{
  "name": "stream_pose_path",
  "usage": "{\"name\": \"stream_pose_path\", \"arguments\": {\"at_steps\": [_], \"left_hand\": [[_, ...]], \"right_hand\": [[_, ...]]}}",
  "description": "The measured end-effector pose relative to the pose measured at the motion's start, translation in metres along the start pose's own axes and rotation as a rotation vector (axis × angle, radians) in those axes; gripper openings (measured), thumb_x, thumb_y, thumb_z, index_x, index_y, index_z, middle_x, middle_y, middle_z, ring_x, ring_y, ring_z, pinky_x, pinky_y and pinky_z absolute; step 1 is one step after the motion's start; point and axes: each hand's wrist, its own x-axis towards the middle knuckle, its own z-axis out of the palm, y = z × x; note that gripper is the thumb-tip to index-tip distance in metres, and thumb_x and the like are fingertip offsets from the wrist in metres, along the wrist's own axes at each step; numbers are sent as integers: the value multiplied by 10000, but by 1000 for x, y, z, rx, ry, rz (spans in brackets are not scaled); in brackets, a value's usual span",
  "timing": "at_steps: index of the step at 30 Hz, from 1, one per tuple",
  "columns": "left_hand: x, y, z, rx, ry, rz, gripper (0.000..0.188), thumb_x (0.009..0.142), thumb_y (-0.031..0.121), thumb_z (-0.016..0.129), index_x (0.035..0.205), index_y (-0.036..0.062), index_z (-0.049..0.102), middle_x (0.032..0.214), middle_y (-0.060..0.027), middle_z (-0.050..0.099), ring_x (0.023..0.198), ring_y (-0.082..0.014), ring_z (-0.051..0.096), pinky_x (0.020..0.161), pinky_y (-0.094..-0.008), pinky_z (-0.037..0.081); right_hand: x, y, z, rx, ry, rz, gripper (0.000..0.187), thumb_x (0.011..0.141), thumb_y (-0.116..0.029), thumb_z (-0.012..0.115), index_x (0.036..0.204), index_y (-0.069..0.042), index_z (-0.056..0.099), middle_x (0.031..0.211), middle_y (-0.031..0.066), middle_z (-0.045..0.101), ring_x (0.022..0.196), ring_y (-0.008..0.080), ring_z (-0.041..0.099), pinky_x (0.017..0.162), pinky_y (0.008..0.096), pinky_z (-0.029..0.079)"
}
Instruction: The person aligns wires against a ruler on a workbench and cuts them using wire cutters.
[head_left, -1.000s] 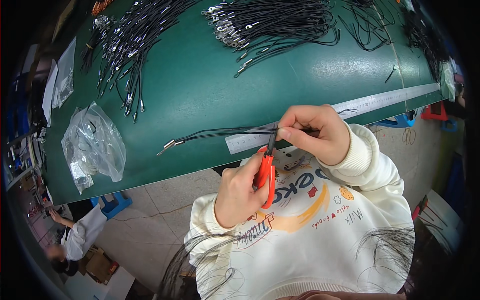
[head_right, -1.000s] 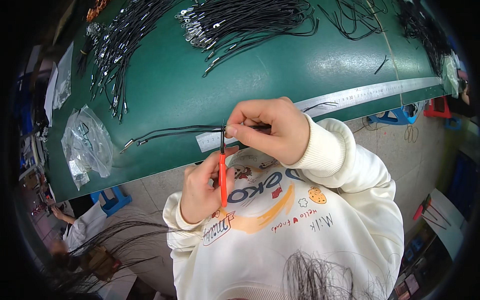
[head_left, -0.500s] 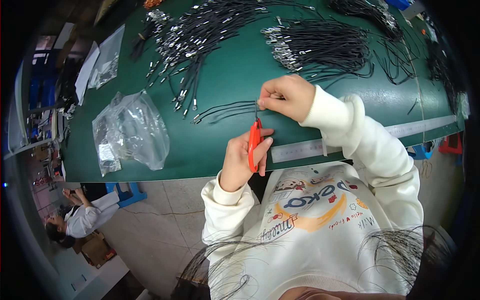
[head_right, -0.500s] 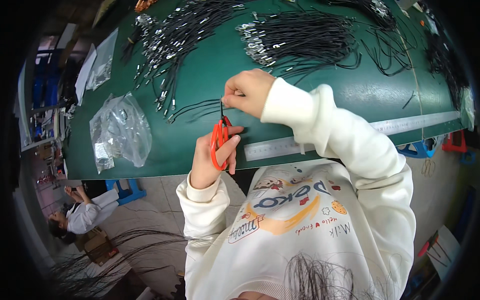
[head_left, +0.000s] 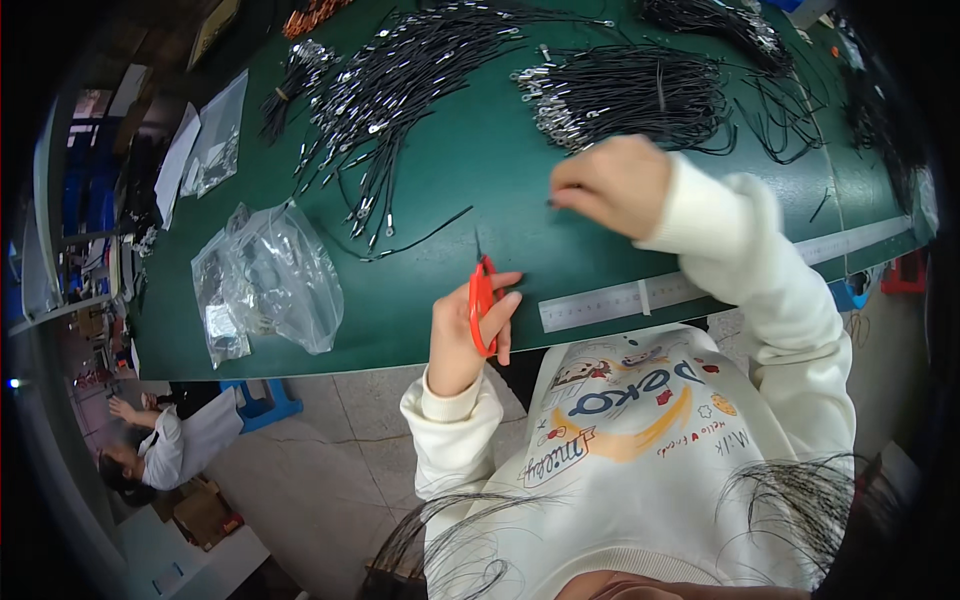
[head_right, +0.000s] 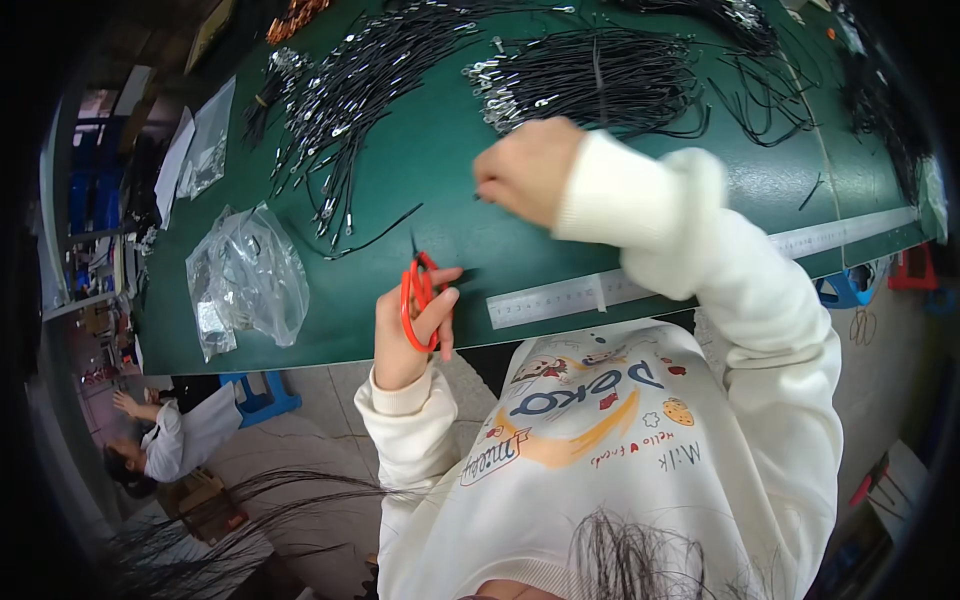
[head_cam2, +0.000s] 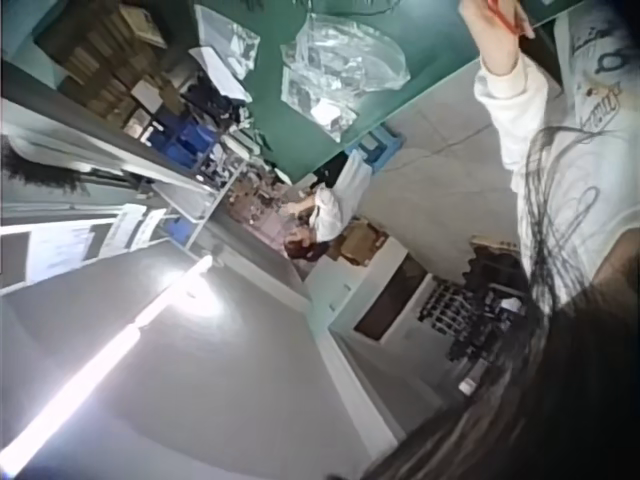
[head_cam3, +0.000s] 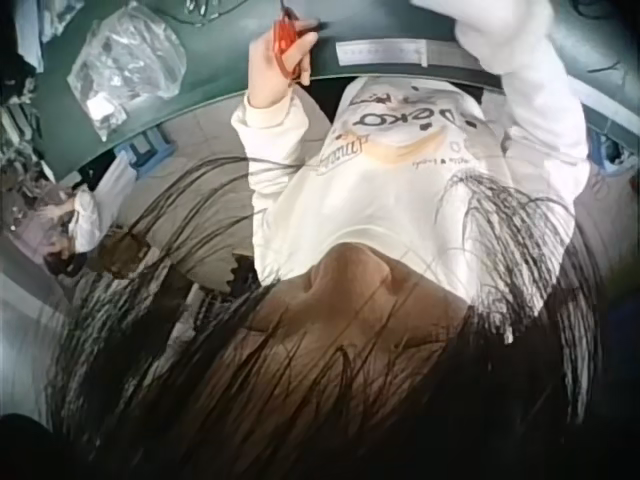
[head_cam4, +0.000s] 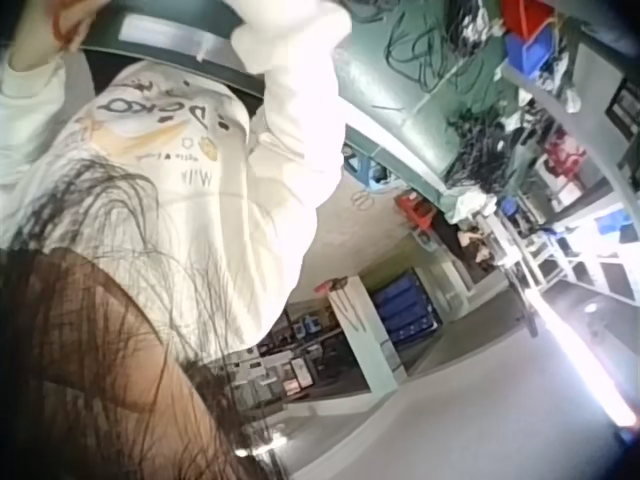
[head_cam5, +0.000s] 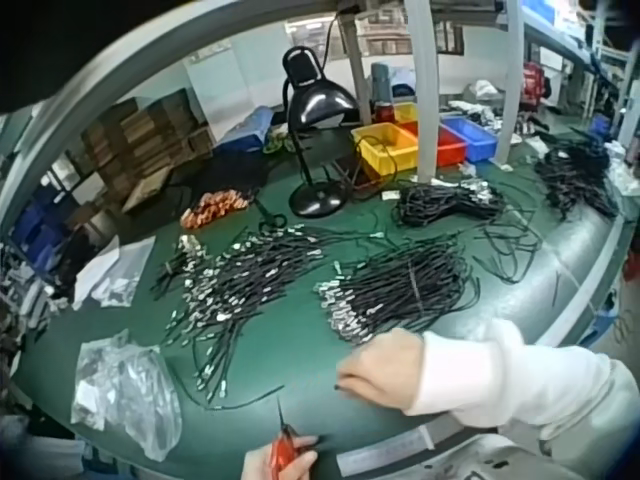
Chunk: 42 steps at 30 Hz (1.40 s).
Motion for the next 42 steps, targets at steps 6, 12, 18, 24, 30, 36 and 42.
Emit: {"name": "stream_pose_path", "arguments": {"at_steps": [6, 12, 18, 24, 30, 36, 42], "left_hand": [[-11, -20, -2, 39, 195, 81, 244, 843, 37, 588, 1052, -89, 580, 518, -18, 488, 360, -80, 424, 340, -203, 309], [-8, -21, 3, 25, 216, 99, 240, 858, 66, 564, 1042, -87, 579, 494, -30, 481, 344, -90, 409, 336, -208, 303], [-10, -24, 7, 34, 277, 105, 246, 862, 67, 558, 1053, -87, 572, 499, -25, 476, 350, -83, 405, 335, -206, 295], [-12, -28, 13, 62, 269, 144, 193, 833, 17, 595, 991, -92, 607, 544, 15, 465, 345, -50, 389, 329, -189, 269], [11, -7, 33, 97, 260, 264, 248, 831, 13, 604, 1061, -78, 604, 677, -49, 553, 383, -41, 419, 346, -185, 299], [50, 13, 59, 368, 68, 479, 301, 761, 25, 687, 1042, -61, 621, 693, -92, 652, 452, -35, 459, 440, -199, 378], [56, 20, 82, 427, 58, 452, 121, 782, 44, 665, 847, -58, 648, 601, -96, 638, 522, -96, 592, 488, -229, 439]], "right_hand": [[-110, 79, -95, 75, 185, 382, 185, 897, -183, 533, 941, -22, 614, 827, 34, 666, 610, 113, 571, 574, 244, 468], [-181, 162, -113, -879, 363, 487, 301, 741, -242, 687, 1031, -167, 663, 1008, 60, 632, 929, 275, 574, 781, 360, 462], [-71, 90, -24, -208, 335, -106, 133, 744, -118, 660, 871, -84, 648, 842, 56, 608, 858, 250, 561, 773, 357, 457], [-39, 95, 24, -411, 302, -83, 156, 718, -150, 679, 815, -119, 562, 846, 12, 540, 867, 198, 518, 744, 311, 419], [-47, 66, 9, -101, 320, -63, 85, 799, -136, 577, 850, -86, 531, 746, 52, 547, 688, 247, 570, 633, 351, 443], [-63, 53, 19, -226, 244, -316, 99, 784, -161, 533, 867, -107, 543, 753, 31, 531, 703, 198, 575, 650, 309, 451], [-60, 74, 28, -288, 267, -311, 138, 764, -224, 589, 833, -121, 529, 719, 29, 512, 681, 204, 575, 631, 326, 470]]}}
